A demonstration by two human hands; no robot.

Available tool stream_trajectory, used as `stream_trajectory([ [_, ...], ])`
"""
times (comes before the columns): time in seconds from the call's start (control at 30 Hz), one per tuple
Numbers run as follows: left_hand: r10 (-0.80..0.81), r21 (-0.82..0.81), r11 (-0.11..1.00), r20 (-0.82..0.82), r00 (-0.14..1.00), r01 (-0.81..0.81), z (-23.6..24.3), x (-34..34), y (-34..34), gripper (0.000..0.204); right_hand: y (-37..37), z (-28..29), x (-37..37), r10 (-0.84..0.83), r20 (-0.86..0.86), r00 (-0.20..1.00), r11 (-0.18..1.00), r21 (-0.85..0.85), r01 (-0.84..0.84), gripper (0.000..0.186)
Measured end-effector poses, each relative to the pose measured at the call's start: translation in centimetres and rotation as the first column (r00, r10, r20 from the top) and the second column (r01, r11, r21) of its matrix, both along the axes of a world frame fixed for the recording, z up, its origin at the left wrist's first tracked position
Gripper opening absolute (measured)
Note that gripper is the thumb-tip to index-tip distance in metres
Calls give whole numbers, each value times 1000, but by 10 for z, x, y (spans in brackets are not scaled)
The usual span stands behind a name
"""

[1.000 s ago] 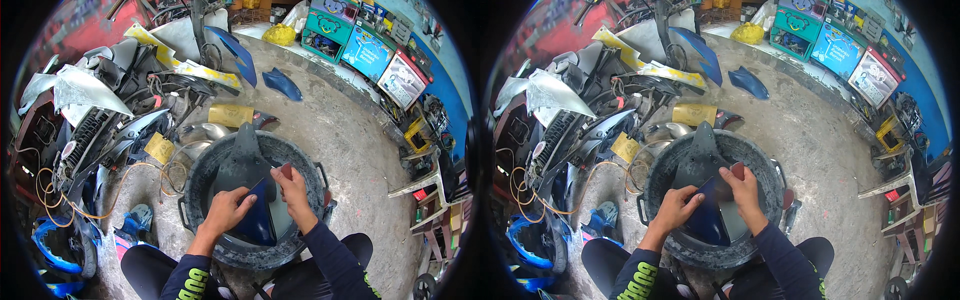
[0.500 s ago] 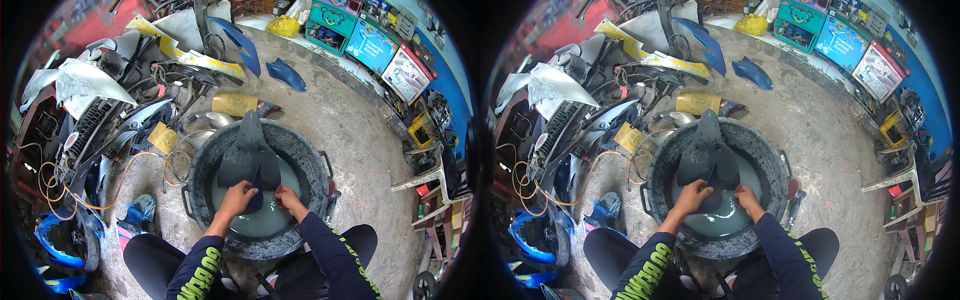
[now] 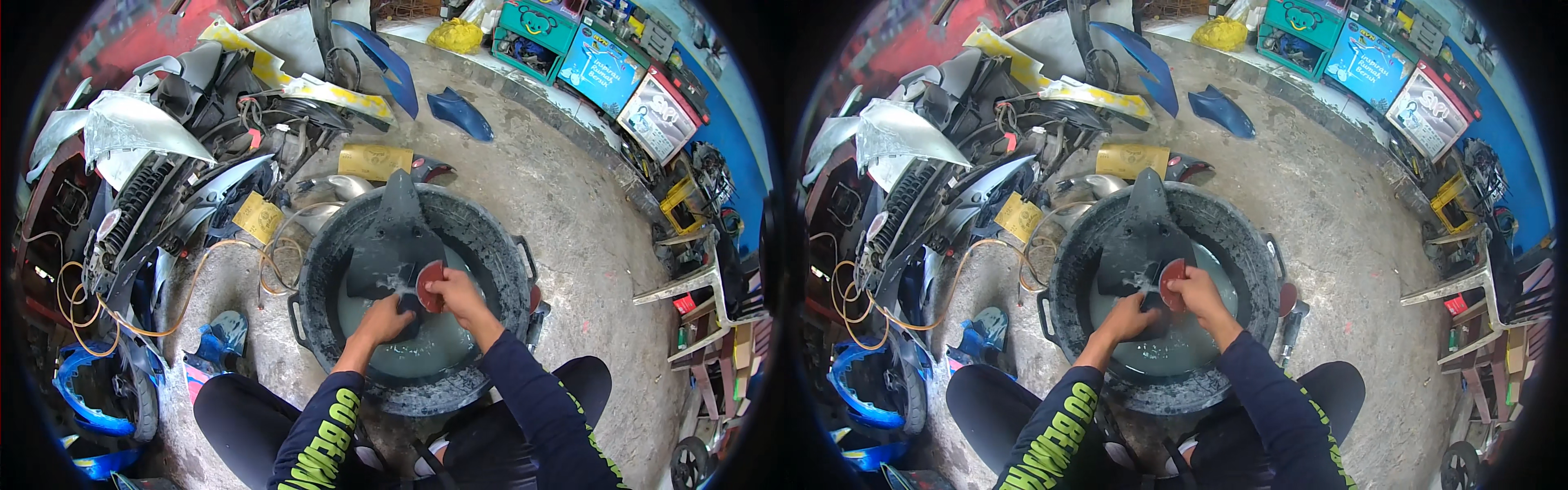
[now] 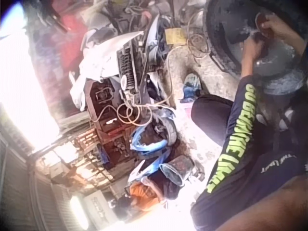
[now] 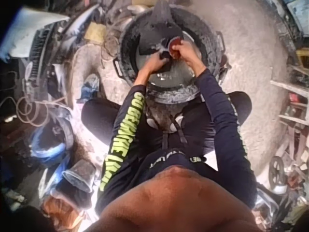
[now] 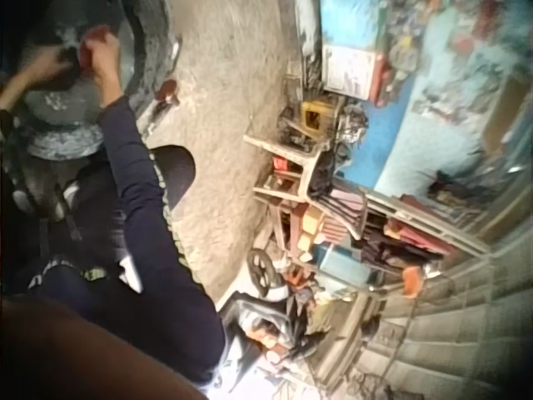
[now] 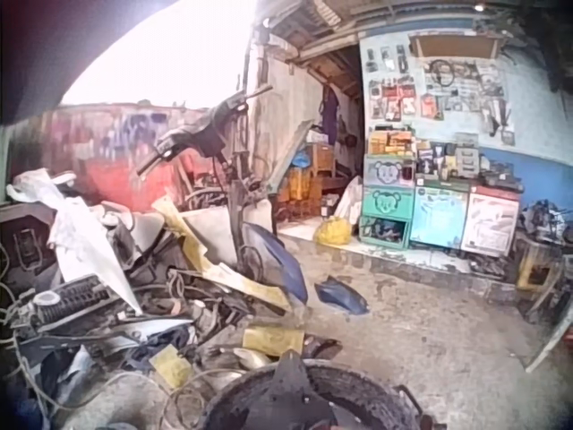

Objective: The person sands a blue motorcycle fairing piece over a bucket of water, using a small sanding disc and dipping the piece into the water to wet it.

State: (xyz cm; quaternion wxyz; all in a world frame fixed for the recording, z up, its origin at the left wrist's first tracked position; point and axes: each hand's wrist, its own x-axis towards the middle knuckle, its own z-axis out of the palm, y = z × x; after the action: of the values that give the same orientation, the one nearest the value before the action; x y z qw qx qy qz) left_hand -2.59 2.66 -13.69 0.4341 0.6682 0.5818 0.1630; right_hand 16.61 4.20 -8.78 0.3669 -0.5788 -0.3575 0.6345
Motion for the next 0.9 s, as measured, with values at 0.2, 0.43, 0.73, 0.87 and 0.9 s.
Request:
stream_trajectory([
  [0.2, 55, 119, 991, 3, 998, -55, 9, -2, 3, 57, -29, -108, 31, 66, 386, 920, 993, -115, -23, 16],
  [0.43, 106, 9, 994, 9, 994, -106, 28, 2, 4, 53, -19, -123, 44, 1, 244, 970, 961, -268, 66, 15],
  [0.73, 91, 230, 969, 25, 996, -94, -15, -2, 2, 48, -4, -45, 4, 13, 181, 983, 999, -40, -6, 26],
  [0.87, 120, 75, 989, 85, 989, -126, 16, 15, 10, 43, -24, -124, 57, 48, 566, 823, 992, -123, 26, 27],
  [0.9, 133, 77, 987, 74, 988, -139, 11, 7, 10, 43, -25, -120, 48, 102, 697, 710, 982, -186, 41, 27],
])
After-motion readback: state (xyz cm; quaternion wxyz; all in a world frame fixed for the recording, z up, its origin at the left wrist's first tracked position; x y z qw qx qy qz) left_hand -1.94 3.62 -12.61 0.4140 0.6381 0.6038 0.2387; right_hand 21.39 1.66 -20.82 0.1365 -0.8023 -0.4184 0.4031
